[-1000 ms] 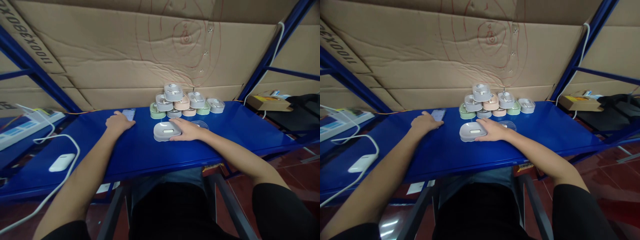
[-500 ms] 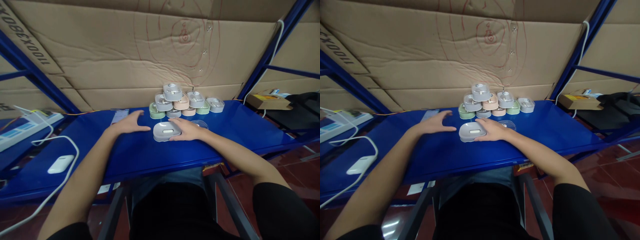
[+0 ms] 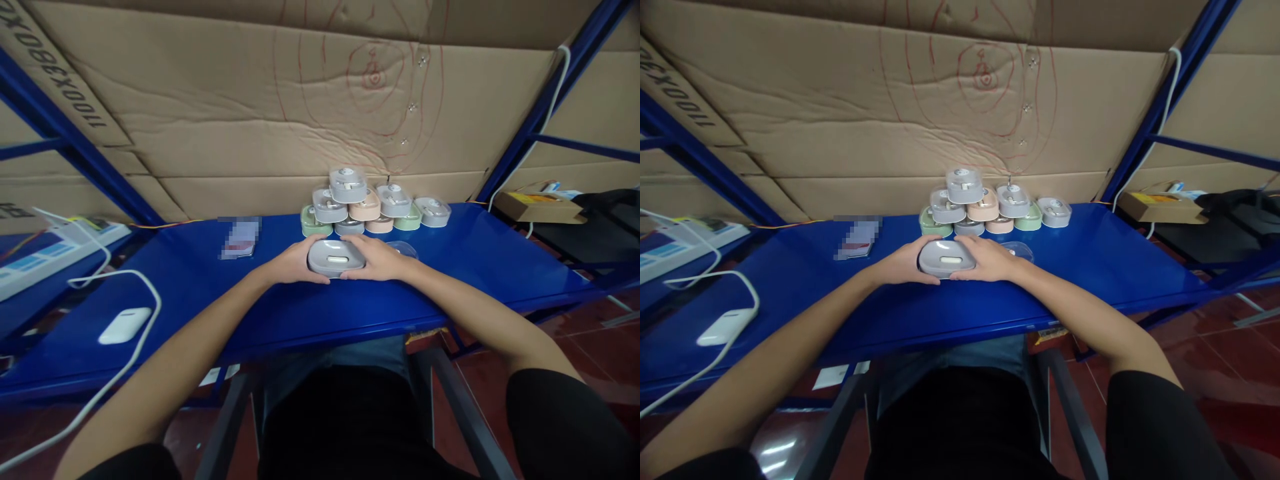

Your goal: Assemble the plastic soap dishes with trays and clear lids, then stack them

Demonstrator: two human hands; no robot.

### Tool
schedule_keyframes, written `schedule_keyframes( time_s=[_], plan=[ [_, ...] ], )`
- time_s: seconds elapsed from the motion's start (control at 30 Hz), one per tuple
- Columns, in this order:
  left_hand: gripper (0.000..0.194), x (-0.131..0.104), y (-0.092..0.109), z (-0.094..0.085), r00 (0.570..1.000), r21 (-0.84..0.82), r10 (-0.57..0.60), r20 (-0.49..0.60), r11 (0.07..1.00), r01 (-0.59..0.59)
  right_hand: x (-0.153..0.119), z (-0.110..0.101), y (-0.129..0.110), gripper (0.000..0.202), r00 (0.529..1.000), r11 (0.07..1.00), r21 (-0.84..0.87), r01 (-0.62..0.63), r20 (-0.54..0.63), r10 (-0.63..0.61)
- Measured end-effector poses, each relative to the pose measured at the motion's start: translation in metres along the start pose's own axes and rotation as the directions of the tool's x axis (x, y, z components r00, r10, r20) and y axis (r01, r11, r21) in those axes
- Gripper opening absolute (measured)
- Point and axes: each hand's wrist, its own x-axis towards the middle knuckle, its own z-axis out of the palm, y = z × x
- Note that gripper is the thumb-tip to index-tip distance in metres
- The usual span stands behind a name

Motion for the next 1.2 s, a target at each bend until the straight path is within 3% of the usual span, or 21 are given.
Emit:
schedule_keyframes(
  time_s=[0.3, 0.47, 0.6, 0.87, 1.03, 1.2],
  plan=[
    [0.12, 0.001, -0.001, 0.001, 1.0, -0.014, 0.027, -0.014, 1.0, -0.027, -0.001, 0.001, 0.001, 0.1, 1.0, 1.0, -0.016, 0.014, -0.028, -0.014],
    [0.121, 0.001, -0.003, 0.003, 0.995, -0.185, 0.043, -0.092, 0.981, -0.059, -0.001, -0.003, -0.005, 0.096, 0.998, 0.999, -0.024, -0.036, -0.044, 0.035],
    [0.12, 0.001, 0.0, 0.003, 0.997, -0.295, 0.0, -0.073, 0.955, -0.022, 0.0, -0.003, -0.007, 0.094, 0.997, 0.997, -0.021, -0.068, -0.029, 0.067],
    [0.126, 0.002, -0.002, 0.002, 0.998, -0.276, -0.012, -0.056, 0.961, -0.004, -0.001, -0.003, -0.012, 0.091, 0.992, 0.992, -0.024, -0.128, -0.019, 0.127],
    [0.115, 0.003, -0.008, 0.001, 0.998, -0.307, 0.036, -0.044, 0.95, -0.048, -0.001, -0.001, -0.014, 0.085, 0.993, 0.993, 0.003, -0.114, -0.042, 0.114],
    [0.116, 0.001, -0.005, -0.002, 0.999, -0.236, 0.032, -0.044, 0.971, -0.042, 0.0, -0.009, -0.01, 0.081, 0.985, 0.993, 0.082, -0.083, -0.147, 0.095]
  ],
)
